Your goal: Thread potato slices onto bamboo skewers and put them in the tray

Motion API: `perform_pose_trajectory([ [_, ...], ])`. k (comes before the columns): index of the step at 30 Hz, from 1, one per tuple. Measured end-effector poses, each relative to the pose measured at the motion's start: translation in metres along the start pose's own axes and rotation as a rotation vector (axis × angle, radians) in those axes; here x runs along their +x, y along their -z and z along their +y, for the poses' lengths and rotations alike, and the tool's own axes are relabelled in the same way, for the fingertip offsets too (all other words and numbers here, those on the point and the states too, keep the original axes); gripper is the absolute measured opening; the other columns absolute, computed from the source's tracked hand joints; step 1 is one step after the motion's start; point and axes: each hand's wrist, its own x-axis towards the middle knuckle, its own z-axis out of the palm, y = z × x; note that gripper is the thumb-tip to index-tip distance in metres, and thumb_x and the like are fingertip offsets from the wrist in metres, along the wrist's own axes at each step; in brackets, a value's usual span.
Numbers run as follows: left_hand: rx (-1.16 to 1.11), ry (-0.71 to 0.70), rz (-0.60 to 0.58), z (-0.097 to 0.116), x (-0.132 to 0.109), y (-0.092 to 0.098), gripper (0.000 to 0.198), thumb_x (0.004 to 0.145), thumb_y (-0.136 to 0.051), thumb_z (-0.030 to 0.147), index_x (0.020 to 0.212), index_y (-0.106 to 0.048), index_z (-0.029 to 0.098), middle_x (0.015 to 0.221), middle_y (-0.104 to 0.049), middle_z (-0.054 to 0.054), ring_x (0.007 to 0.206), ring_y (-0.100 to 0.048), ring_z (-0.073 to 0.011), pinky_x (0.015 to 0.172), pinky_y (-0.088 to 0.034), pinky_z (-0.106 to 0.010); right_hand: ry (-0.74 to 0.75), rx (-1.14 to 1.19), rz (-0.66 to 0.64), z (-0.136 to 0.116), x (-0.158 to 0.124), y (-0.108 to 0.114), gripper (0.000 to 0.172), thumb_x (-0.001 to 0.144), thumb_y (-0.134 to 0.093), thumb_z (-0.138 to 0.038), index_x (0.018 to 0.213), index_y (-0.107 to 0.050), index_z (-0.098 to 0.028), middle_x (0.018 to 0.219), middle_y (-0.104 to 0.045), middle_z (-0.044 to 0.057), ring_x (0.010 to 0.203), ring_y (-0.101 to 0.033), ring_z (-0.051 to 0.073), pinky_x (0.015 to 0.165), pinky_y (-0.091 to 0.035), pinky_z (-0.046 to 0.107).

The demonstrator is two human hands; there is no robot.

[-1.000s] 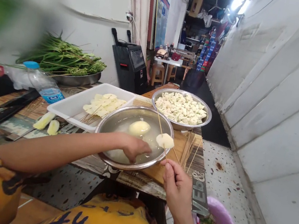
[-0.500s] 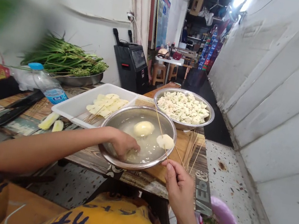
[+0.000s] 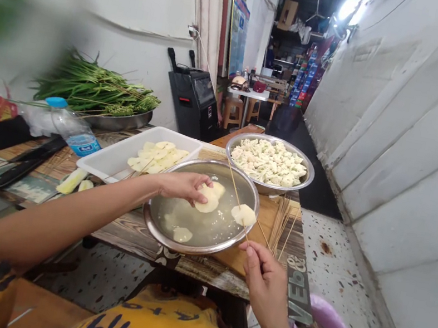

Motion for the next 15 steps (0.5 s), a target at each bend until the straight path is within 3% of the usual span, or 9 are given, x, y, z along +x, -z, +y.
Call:
perform_pose_trajectory([
  [3,0.017,-0.002,0.108,-0.004,0.003,0.001,0.043,0.050,-0.077,0.019,0.086,-0.054,0.015,0.075,-0.064,-0.005,0.066,-0.060,-0.0150,0.056,-0.044,-0.023,0.016,-0.085,-0.021,0.000,-0.001,0.001,0.031,0.086,-0.050,-0.041,0.099,-0.060,-0.015,0.054,-0.033,-0.006,0.044,-0.028,0.008,0.040,-0.019,0.021],
  [7,0.004,-0.035,0.144,-0.010,0.004,0.000,0.055,0.049,-0.075,0.014,0.101,-0.054,0.015,0.076,-0.065,-0.004,0.068,-0.060,-0.0158,0.060,-0.045,-0.025,0.032,-0.202,-0.065,-0.003,-0.005,0.003,0.031,0.088,-0.047,-0.041,0.097,-0.061,-0.016,0.054,-0.035,-0.005,0.045,-0.031,0.009,0.041,-0.023,0.021],
  [9,0.026,-0.075,0.222,-0.014,0.005,0.001,0.057,0.048,-0.076,0.015,0.102,-0.057,0.014,0.083,-0.065,-0.006,0.075,-0.060,-0.0170,0.064,-0.045,-0.026,0.057,-0.273,-0.079,-0.005,-0.006,0.003,0.030,0.088,-0.046,-0.040,0.095,-0.062,-0.016,0.054,-0.038,-0.004,0.045,-0.033,0.010,0.041,-0.025,0.021],
  [12,0.207,-0.088,0.404,-0.018,0.006,0.006,0.044,0.046,-0.078,0.019,0.088,-0.064,0.014,0.081,-0.065,-0.006,0.075,-0.059,-0.0172,0.065,-0.043,-0.025,0.131,-0.397,-0.090,-0.008,-0.007,0.004,0.027,0.088,-0.047,-0.037,0.090,-0.064,-0.017,0.058,-0.053,0.000,0.048,-0.044,0.012,0.043,-0.034,0.022],
  [15,0.352,-0.120,0.421,-0.017,0.007,0.009,0.025,0.047,-0.077,0.025,0.067,-0.065,0.015,0.068,-0.063,-0.003,0.066,-0.057,-0.0157,0.063,-0.042,-0.025,0.209,-0.511,-0.079,-0.012,-0.008,0.005,0.025,0.087,-0.047,-0.034,0.089,-0.066,-0.018,0.070,-0.065,0.004,0.059,-0.057,0.016,0.053,-0.045,0.023],
])
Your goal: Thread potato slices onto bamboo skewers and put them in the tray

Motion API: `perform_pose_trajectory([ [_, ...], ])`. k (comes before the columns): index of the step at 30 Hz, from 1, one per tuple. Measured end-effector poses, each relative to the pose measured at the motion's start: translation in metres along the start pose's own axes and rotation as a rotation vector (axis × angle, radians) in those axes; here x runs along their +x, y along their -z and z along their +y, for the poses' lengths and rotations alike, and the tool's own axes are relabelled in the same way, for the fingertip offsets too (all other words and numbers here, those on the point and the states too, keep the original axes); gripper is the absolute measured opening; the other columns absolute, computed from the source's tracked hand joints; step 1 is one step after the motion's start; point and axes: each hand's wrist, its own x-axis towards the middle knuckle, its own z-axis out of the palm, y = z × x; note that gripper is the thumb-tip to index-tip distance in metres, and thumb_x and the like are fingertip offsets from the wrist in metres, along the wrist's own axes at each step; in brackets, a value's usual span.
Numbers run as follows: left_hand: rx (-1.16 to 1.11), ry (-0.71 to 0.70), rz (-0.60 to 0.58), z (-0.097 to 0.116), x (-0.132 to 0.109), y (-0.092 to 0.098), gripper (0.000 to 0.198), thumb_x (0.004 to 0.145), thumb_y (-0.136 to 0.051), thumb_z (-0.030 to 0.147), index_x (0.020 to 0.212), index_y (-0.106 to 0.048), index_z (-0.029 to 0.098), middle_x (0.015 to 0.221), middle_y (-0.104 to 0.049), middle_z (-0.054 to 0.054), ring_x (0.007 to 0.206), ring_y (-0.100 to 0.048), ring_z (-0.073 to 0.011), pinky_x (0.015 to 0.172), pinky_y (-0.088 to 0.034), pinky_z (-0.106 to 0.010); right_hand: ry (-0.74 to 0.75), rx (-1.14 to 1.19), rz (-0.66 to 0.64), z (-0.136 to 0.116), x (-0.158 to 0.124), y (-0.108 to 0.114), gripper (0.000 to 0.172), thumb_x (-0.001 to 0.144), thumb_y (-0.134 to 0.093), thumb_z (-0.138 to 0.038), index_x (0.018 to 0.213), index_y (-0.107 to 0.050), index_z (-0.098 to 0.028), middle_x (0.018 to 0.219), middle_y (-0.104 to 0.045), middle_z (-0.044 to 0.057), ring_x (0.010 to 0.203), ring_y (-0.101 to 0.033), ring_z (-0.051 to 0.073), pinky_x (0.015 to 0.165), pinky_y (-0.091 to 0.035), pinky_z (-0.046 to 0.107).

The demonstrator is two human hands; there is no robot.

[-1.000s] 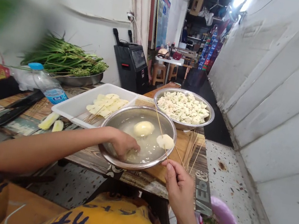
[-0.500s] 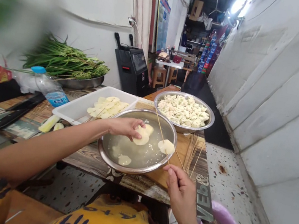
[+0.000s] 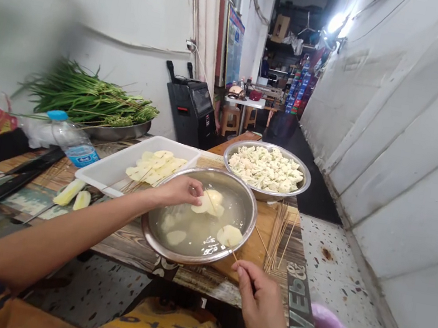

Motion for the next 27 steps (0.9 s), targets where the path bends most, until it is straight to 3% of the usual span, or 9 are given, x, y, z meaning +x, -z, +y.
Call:
perform_pose_trajectory([
  [2,-0.082,-0.014,0.022,0.004,0.000,0.001,0.022,0.051,-0.076,0.028,0.062,-0.063,0.015,0.065,-0.062,-0.002,0.063,-0.056,-0.0143,0.062,-0.043,-0.026,0.019,-0.053,0.007,-0.002,0.000,0.002,0.026,0.088,-0.045,-0.034,0.090,-0.067,-0.019,0.076,-0.069,0.006,0.065,-0.062,0.018,0.060,-0.048,0.024],
  [5,-0.341,0.087,0.114,0.013,-0.003,-0.001,0.026,0.054,-0.075,0.030,0.068,-0.059,0.014,0.064,-0.059,0.000,0.056,-0.054,-0.0112,0.059,-0.046,-0.027,0.020,-0.104,0.004,-0.005,-0.001,0.003,0.029,0.088,-0.043,-0.034,0.092,-0.067,-0.019,0.082,-0.072,0.007,0.071,-0.066,0.019,0.064,-0.051,0.025],
  [8,-0.475,0.144,0.135,0.022,-0.007,-0.004,0.029,0.057,-0.074,0.030,0.072,-0.057,0.014,0.065,-0.059,-0.001,0.055,-0.055,-0.0104,0.056,-0.047,-0.026,0.021,-0.140,0.008,-0.005,0.000,0.003,0.030,0.089,-0.042,-0.034,0.091,-0.068,-0.018,0.086,-0.073,0.008,0.076,-0.068,0.020,0.067,-0.052,0.025],
  [16,-0.565,0.061,0.200,0.027,-0.009,-0.008,0.026,0.057,-0.075,0.028,0.070,-0.061,0.010,0.070,-0.060,-0.004,0.063,-0.056,-0.0110,0.058,-0.053,-0.028,0.038,-0.164,0.050,-0.001,0.001,0.003,0.030,0.088,-0.043,-0.033,0.091,-0.069,-0.018,0.087,-0.074,0.009,0.076,-0.069,0.021,0.067,-0.054,0.027],
  [27,-0.550,0.040,0.233,0.030,-0.011,-0.011,0.020,0.058,-0.074,0.025,0.064,-0.063,0.009,0.064,-0.059,-0.002,0.057,-0.057,-0.0105,0.061,-0.054,-0.029,0.036,-0.189,0.009,0.000,-0.002,0.004,0.033,0.090,-0.040,-0.034,0.093,-0.068,-0.016,0.082,-0.072,0.009,0.073,-0.067,0.020,0.066,-0.052,0.027],
])
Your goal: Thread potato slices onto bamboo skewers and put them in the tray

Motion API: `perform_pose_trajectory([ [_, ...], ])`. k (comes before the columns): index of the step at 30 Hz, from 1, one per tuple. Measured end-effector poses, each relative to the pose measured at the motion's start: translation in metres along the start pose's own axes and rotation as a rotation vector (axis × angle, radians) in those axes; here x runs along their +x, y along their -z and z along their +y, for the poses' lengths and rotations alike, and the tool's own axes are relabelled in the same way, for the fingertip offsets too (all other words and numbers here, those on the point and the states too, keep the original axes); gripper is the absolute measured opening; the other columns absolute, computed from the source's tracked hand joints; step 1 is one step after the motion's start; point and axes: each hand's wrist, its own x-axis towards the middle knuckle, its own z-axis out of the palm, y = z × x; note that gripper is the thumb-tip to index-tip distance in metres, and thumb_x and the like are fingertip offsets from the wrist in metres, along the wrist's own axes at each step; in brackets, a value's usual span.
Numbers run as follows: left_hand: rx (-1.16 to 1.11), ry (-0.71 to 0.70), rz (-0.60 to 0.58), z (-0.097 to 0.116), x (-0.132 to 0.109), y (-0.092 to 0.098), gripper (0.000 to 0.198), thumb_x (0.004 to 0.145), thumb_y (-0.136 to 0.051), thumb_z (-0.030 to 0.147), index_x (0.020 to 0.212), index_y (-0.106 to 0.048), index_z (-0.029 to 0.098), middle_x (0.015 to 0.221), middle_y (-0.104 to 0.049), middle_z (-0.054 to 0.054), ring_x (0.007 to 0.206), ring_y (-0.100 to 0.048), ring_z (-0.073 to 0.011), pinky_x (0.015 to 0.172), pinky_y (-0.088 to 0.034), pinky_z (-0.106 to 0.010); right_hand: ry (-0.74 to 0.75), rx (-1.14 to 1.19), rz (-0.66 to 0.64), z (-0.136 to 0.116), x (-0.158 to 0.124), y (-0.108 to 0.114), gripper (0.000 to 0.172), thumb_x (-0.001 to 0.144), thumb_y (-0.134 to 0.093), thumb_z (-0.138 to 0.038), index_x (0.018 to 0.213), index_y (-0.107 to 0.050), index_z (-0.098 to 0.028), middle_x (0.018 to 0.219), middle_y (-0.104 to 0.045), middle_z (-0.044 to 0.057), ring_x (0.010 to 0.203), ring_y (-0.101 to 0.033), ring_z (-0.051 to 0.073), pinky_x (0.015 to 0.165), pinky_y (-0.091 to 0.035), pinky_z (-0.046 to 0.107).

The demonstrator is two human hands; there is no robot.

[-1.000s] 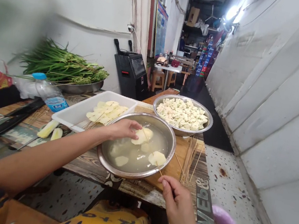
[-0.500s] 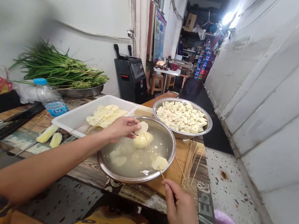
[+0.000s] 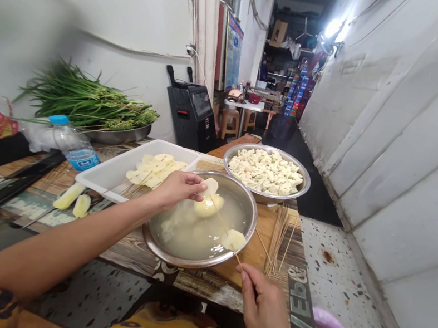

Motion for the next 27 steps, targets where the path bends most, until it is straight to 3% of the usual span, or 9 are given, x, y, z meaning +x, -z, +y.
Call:
perform_pose_trajectory([
  [10,0.250,-0.159,0.014,-0.001,-0.004,-0.003,0.020,0.068,-0.064,0.033,0.072,-0.063,0.013,0.069,-0.063,-0.002,0.055,-0.064,-0.0143,0.052,-0.043,-0.021,-0.021,-0.014,-0.009,-0.004,0.001,-0.004,0.036,0.090,-0.038,-0.034,0.098,-0.067,-0.014,0.076,-0.071,0.010,0.072,-0.066,0.022,0.066,-0.050,0.030],
  [15,0.305,-0.210,0.001,-0.003,-0.004,-0.005,0.022,0.070,-0.061,0.036,0.071,-0.063,0.014,0.068,-0.063,-0.001,0.055,-0.064,-0.0144,0.052,-0.041,-0.021,-0.041,0.106,0.014,-0.008,0.002,-0.008,0.033,0.089,-0.042,-0.036,0.094,-0.067,-0.015,0.078,-0.068,0.010,0.072,-0.063,0.021,0.067,-0.047,0.030],
  [18,0.267,-0.170,0.002,-0.006,-0.001,-0.004,0.022,0.069,-0.063,0.036,0.071,-0.063,0.014,0.067,-0.063,-0.001,0.054,-0.063,-0.0139,0.053,-0.042,-0.022,-0.153,0.369,-0.010,-0.006,0.005,-0.011,0.028,0.085,-0.050,-0.039,0.088,-0.066,-0.016,0.057,-0.055,0.000,0.051,-0.052,0.014,0.048,-0.041,0.023],
  [21,0.124,-0.099,-0.029,-0.010,0.003,0.000,0.024,0.065,-0.066,0.036,0.072,-0.064,0.013,0.068,-0.062,-0.002,0.054,-0.060,-0.0125,0.056,-0.045,-0.024,-0.357,0.894,-0.181,0.002,0.011,-0.014,0.027,0.082,-0.055,-0.043,0.085,-0.061,-0.017,0.044,-0.028,-0.011,0.031,-0.021,0.004,0.030,-0.019,0.015],
  [23,0.041,-0.082,-0.058,-0.011,0.005,0.003,0.025,0.064,-0.067,0.036,0.072,-0.065,0.012,0.070,-0.063,-0.002,0.055,-0.058,-0.0113,0.058,-0.046,-0.024,-0.463,1.204,-0.305,0.007,0.015,-0.016,0.025,0.079,-0.059,-0.042,0.081,-0.059,-0.017,0.044,-0.022,-0.014,0.029,-0.008,0.001,0.026,-0.012,0.014],
  [25,0.051,-0.106,-0.068,-0.012,0.006,0.005,0.025,0.064,-0.067,0.036,0.073,-0.066,0.013,0.069,-0.063,-0.003,0.055,-0.056,-0.0106,0.058,-0.045,-0.024,-0.509,1.323,-0.363,0.009,0.017,-0.019,0.025,0.076,-0.063,-0.041,0.079,-0.058,-0.017,0.044,-0.023,-0.014,0.028,-0.005,0.000,0.024,-0.012,0.013],
  [27,0.133,-0.147,-0.057,-0.012,0.004,0.006,0.024,0.066,-0.066,0.036,0.073,-0.067,0.013,0.064,-0.063,-0.002,0.054,-0.056,-0.0108,0.058,-0.044,-0.023,-0.474,1.202,-0.287,0.007,0.017,-0.021,0.025,0.078,-0.061,-0.041,0.082,-0.061,-0.016,0.042,-0.026,-0.014,0.027,-0.011,0.001,0.024,-0.016,0.013],
])
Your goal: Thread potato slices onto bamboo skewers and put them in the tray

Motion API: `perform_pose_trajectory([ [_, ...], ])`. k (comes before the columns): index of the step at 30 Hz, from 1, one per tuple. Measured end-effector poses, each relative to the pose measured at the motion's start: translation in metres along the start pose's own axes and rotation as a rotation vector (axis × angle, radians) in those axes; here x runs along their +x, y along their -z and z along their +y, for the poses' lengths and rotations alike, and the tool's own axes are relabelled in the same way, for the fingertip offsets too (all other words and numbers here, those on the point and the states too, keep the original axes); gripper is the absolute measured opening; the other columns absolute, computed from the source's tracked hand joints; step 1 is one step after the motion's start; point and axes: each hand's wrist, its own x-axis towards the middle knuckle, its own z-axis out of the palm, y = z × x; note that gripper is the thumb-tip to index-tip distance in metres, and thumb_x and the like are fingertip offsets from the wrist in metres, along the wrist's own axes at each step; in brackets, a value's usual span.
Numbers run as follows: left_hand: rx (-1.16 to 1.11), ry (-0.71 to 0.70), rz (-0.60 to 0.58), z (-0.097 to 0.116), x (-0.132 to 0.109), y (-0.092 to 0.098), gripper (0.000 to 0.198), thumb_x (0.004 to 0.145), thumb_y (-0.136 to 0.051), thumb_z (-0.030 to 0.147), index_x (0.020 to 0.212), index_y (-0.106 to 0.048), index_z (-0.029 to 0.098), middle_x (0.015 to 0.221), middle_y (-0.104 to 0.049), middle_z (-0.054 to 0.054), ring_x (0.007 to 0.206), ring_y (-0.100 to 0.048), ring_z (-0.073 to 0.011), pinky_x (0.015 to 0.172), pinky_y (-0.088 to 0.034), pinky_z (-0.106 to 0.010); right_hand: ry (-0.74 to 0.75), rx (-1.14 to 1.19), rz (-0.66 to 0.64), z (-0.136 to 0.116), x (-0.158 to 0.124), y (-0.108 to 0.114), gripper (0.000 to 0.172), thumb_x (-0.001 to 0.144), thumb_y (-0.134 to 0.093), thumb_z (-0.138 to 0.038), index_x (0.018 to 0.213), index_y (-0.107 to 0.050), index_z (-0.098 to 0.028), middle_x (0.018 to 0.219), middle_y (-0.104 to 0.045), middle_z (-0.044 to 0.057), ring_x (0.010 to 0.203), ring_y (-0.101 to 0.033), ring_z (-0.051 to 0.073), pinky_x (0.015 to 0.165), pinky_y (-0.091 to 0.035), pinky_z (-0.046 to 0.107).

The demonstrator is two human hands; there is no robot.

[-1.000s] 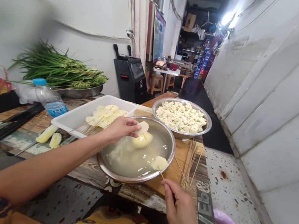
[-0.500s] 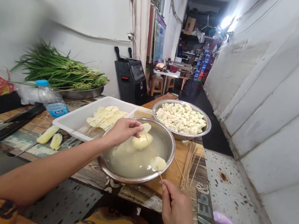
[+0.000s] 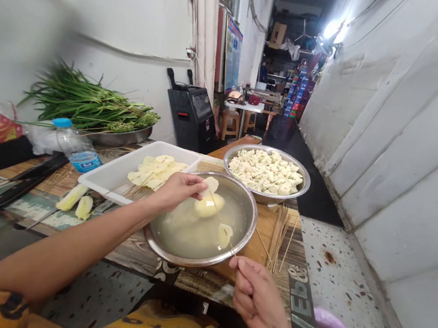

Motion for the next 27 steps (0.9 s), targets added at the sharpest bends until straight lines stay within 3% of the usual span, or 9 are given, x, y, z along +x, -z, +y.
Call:
perform_pose_trajectory([
  [2,0.059,-0.020,0.010,0.002,-0.003,-0.001,0.022,0.066,-0.066,0.035,0.073,-0.068,0.014,0.058,-0.062,-0.002,0.052,-0.056,-0.0110,0.056,-0.043,-0.022,0.193,-0.305,0.161,0.001,-0.003,-0.004,0.026,0.080,-0.058,-0.040,0.085,-0.066,-0.016,0.043,-0.043,-0.008,0.031,-0.035,0.005,0.031,-0.033,0.015],
  [4,0.030,0.001,0.015,0.006,-0.005,-0.003,0.020,0.065,-0.068,0.033,0.070,-0.068,0.014,0.059,-0.062,-0.002,0.051,-0.056,-0.0105,0.055,-0.042,-0.022,0.423,-0.655,0.307,0.002,-0.007,-0.007,0.024,0.081,-0.057,-0.036,0.087,-0.069,-0.016,0.062,-0.065,0.003,0.056,-0.061,0.015,0.051,-0.050,0.023],
  [7,-0.176,0.123,-0.002,0.013,-0.006,-0.006,0.017,0.063,-0.071,0.028,0.066,-0.067,0.012,0.066,-0.063,-0.003,0.053,-0.055,-0.0087,0.056,-0.045,-0.022,0.639,-0.981,0.356,0.003,-0.011,-0.006,0.023,0.084,-0.052,-0.029,0.092,-0.070,-0.016,0.090,-0.072,0.010,0.083,-0.067,0.022,0.076,-0.052,0.032],
  [11,-0.421,0.308,-0.005,0.019,-0.007,-0.007,0.011,0.061,-0.073,0.016,0.064,-0.065,0.008,0.065,-0.060,-0.003,0.057,-0.054,-0.0067,0.057,-0.047,-0.019,0.733,-1.082,0.340,0.004,-0.011,0.001,0.025,0.087,-0.048,-0.027,0.096,-0.069,-0.017,0.091,-0.073,0.010,0.081,-0.068,0.022,0.075,-0.053,0.032],
  [16,-0.476,0.380,0.060,0.022,-0.009,-0.010,0.010,0.062,-0.072,0.012,0.063,-0.064,0.006,0.062,-0.060,-0.005,0.054,-0.053,-0.0059,0.052,-0.046,-0.017,0.596,-0.863,0.321,0.006,-0.012,0.002,0.023,0.084,-0.053,-0.032,0.091,-0.069,-0.017,0.069,-0.067,0.005,0.064,-0.064,0.018,0.059,-0.051,0.026],
  [19,-0.472,0.360,0.112,0.019,-0.012,-0.015,0.012,0.059,-0.074,0.013,0.063,-0.064,0.006,0.063,-0.060,-0.004,0.056,-0.053,-0.0066,0.053,-0.046,-0.018,0.332,-0.425,0.202,0.005,-0.012,0.001,0.024,0.083,-0.056,-0.038,0.087,-0.065,-0.016,0.046,-0.042,-0.007,0.036,-0.039,0.007,0.035,-0.033,0.017],
  [23,-0.364,0.208,0.180,0.013,-0.016,-0.020,0.019,0.057,-0.075,0.021,0.066,-0.064,0.009,0.066,-0.061,-0.002,0.055,-0.052,-0.0064,0.054,-0.045,-0.020,-0.033,0.164,-0.043,0.000,-0.011,0.000,0.021,0.078,-0.063,-0.039,0.078,-0.059,-0.018,0.044,-0.021,-0.014,0.028,-0.006,0.000,0.024,-0.014,0.012],
  [25,-0.316,0.135,0.199,0.012,-0.017,-0.020,0.020,0.057,-0.074,0.024,0.067,-0.064,0.010,0.067,-0.062,-0.002,0.055,-0.051,-0.0066,0.054,-0.044,-0.020,-0.079,0.214,-0.065,-0.002,-0.011,-0.001,0.022,0.075,-0.066,-0.039,0.079,-0.060,-0.018,0.043,-0.021,-0.014,0.028,-0.003,0.000,0.022,-0.014,0.012],
  [27,-0.313,0.131,0.206,0.014,-0.017,-0.020,0.021,0.056,-0.074,0.025,0.067,-0.064,0.010,0.067,-0.062,-0.002,0.055,-0.051,-0.0066,0.054,-0.044,-0.021,-0.004,0.043,0.005,-0.002,-0.013,-0.002,0.024,0.078,-0.062,-0.041,0.082,-0.063,-0.017,0.041,-0.024,-0.013,0.025,-0.011,0.001,0.023,-0.018,0.012],
])
